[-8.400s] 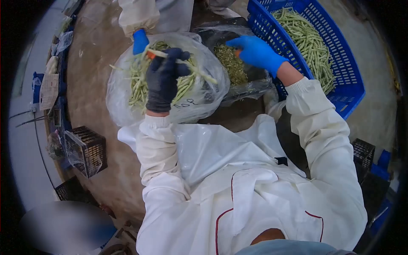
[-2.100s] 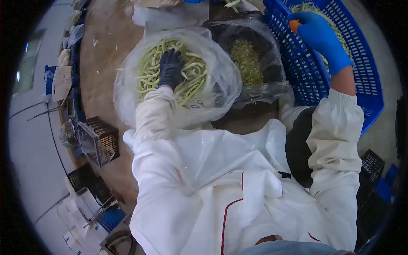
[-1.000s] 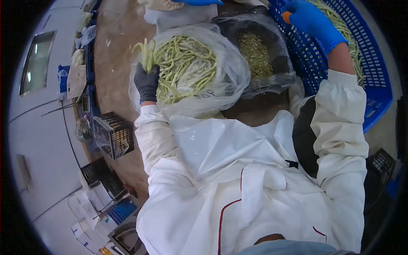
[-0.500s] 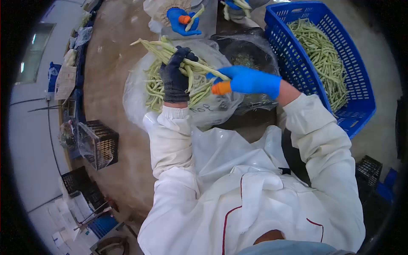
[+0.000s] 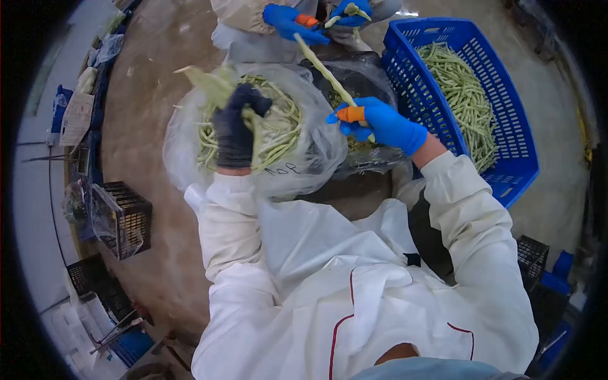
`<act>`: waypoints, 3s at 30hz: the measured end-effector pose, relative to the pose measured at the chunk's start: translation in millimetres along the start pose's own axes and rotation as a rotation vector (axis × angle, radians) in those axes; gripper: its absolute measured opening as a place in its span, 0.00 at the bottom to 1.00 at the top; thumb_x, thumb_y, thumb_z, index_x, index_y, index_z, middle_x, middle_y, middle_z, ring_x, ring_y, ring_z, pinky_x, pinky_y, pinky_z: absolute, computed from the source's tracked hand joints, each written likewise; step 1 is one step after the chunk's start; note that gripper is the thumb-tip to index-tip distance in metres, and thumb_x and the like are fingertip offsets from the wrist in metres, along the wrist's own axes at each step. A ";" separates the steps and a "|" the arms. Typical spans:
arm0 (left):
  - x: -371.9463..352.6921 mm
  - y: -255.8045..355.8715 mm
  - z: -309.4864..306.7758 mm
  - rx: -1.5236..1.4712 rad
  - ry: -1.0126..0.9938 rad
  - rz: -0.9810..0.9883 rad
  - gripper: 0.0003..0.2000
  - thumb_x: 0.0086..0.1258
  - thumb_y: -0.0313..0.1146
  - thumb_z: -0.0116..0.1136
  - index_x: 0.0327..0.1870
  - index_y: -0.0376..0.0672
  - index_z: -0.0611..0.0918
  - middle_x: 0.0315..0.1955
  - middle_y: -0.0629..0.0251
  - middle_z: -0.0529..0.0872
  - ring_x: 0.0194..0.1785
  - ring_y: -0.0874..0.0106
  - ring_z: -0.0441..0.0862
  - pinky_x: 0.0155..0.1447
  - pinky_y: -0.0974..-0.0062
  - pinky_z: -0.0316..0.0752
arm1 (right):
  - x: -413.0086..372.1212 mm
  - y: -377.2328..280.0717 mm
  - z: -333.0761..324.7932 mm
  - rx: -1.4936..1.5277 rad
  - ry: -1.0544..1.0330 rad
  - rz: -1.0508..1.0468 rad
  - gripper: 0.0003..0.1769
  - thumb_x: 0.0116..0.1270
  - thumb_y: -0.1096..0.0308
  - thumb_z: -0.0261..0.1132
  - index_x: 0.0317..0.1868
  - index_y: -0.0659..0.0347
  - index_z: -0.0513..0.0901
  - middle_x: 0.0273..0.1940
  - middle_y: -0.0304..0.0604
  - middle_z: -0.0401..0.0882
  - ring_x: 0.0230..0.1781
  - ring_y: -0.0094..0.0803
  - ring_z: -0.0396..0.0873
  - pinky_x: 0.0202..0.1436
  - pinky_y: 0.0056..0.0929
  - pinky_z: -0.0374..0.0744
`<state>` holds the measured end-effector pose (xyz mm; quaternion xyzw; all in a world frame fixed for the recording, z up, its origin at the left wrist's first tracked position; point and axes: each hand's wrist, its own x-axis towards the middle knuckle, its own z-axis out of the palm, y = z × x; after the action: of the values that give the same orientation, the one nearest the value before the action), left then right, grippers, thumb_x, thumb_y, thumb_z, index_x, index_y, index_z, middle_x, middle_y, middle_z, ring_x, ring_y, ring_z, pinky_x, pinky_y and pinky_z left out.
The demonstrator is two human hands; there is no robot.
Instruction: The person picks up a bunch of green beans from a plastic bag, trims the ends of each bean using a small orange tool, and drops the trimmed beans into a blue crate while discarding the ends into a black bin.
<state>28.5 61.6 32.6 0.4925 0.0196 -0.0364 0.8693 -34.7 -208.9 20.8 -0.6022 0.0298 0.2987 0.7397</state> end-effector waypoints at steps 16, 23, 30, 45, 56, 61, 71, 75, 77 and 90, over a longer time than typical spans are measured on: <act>-20.9 -34.8 41.7 0.501 -0.344 -0.157 0.14 0.62 0.28 0.63 0.47 0.34 0.80 0.37 0.60 0.86 0.40 0.72 0.84 0.46 0.73 0.78 | 1.9 5.1 -7.6 -0.702 0.262 -0.342 0.16 0.66 0.72 0.60 0.53 0.64 0.80 0.48 0.48 0.81 0.50 0.35 0.77 0.54 0.32 0.75; -24.0 -57.4 40.8 0.947 -0.434 0.056 0.19 0.54 0.31 0.69 0.46 0.39 0.79 0.32 0.63 0.86 0.33 0.71 0.84 0.39 0.71 0.77 | -4.9 -18.3 -19.9 -1.100 0.287 -0.502 0.13 0.60 0.77 0.60 0.46 0.63 0.82 0.42 0.54 0.80 0.45 0.45 0.79 0.49 0.36 0.77; -24.5 -71.2 38.3 1.067 -0.398 0.083 0.18 0.56 0.29 0.69 0.48 0.38 0.79 0.35 0.64 0.86 0.34 0.79 0.81 0.38 0.78 0.77 | 5.8 -0.7 -16.5 -1.342 0.445 -0.634 0.05 0.58 0.74 0.62 0.36 0.63 0.80 0.34 0.48 0.78 0.38 0.48 0.78 0.40 0.41 0.77; -41.1 -86.0 52.7 0.562 -0.187 0.007 0.16 0.56 0.25 0.68 0.46 0.37 0.80 0.35 0.65 0.85 0.35 0.77 0.82 0.41 0.78 0.77 | 8.4 1.5 -4.0 0.462 0.094 -0.382 0.07 0.66 0.75 0.55 0.35 0.68 0.79 0.37 0.43 0.77 0.41 0.30 0.77 0.52 0.33 0.79; -26.3 -81.1 32.1 1.100 -0.215 0.299 0.19 0.51 0.29 0.64 0.46 0.39 0.77 0.33 0.51 0.83 0.38 0.53 0.82 0.44 0.62 0.74 | -2.1 -14.8 -14.3 -1.101 0.368 -0.583 0.12 0.57 0.71 0.64 0.43 0.60 0.84 0.39 0.53 0.82 0.38 0.44 0.81 0.45 0.38 0.78; -36.2 -74.9 38.5 1.118 -0.320 0.404 0.21 0.55 0.26 0.65 0.50 0.29 0.76 0.40 0.50 0.83 0.43 0.64 0.81 0.50 0.68 0.74 | 20.5 8.7 -15.4 -1.429 0.476 -0.680 0.09 0.49 0.64 0.65 0.31 0.57 0.83 0.32 0.48 0.82 0.32 0.49 0.80 0.36 0.42 0.76; -51.8 -61.9 69.0 0.472 -0.200 0.048 0.09 0.65 0.22 0.58 0.46 0.30 0.80 0.38 0.60 0.85 0.40 0.72 0.82 0.48 0.73 0.75 | 54.1 8.6 13.6 0.437 0.371 -0.541 0.15 0.54 0.63 0.63 0.39 0.64 0.84 0.35 0.57 0.82 0.30 0.46 0.81 0.35 0.46 0.77; -11.3 -51.4 26.5 0.548 -0.247 0.238 0.12 0.67 0.29 0.59 0.47 0.29 0.80 0.40 0.59 0.84 0.44 0.71 0.80 0.53 0.72 0.74 | 23.5 16.4 5.0 -0.828 0.344 -0.385 0.14 0.52 0.63 0.62 0.32 0.65 0.84 0.34 0.57 0.82 0.33 0.53 0.81 0.41 0.44 0.80; 3.5 -25.9 20.0 0.158 -0.099 0.045 0.16 0.68 0.31 0.59 0.52 0.30 0.78 0.42 0.58 0.83 0.48 0.69 0.79 0.58 0.70 0.73 | 31.6 47.0 -12.3 -1.051 0.438 -0.489 0.13 0.50 0.63 0.62 0.30 0.65 0.85 0.31 0.58 0.82 0.32 0.57 0.80 0.39 0.47 0.79; 20.8 -7.1 -11.5 -0.431 -0.181 -0.101 0.14 0.72 0.33 0.52 0.53 0.33 0.78 0.47 0.56 0.83 0.53 0.63 0.79 0.68 0.61 0.68 | 21.3 9.2 -10.8 -0.556 0.032 -0.382 0.18 0.64 0.71 0.58 0.55 0.61 0.81 0.51 0.50 0.82 0.47 0.34 0.82 0.53 0.33 0.79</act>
<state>48.6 67.0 19.2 0.2889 -0.0265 -0.1190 0.9496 -18.2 -209.2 1.2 -0.7801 -0.1547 0.1418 0.5894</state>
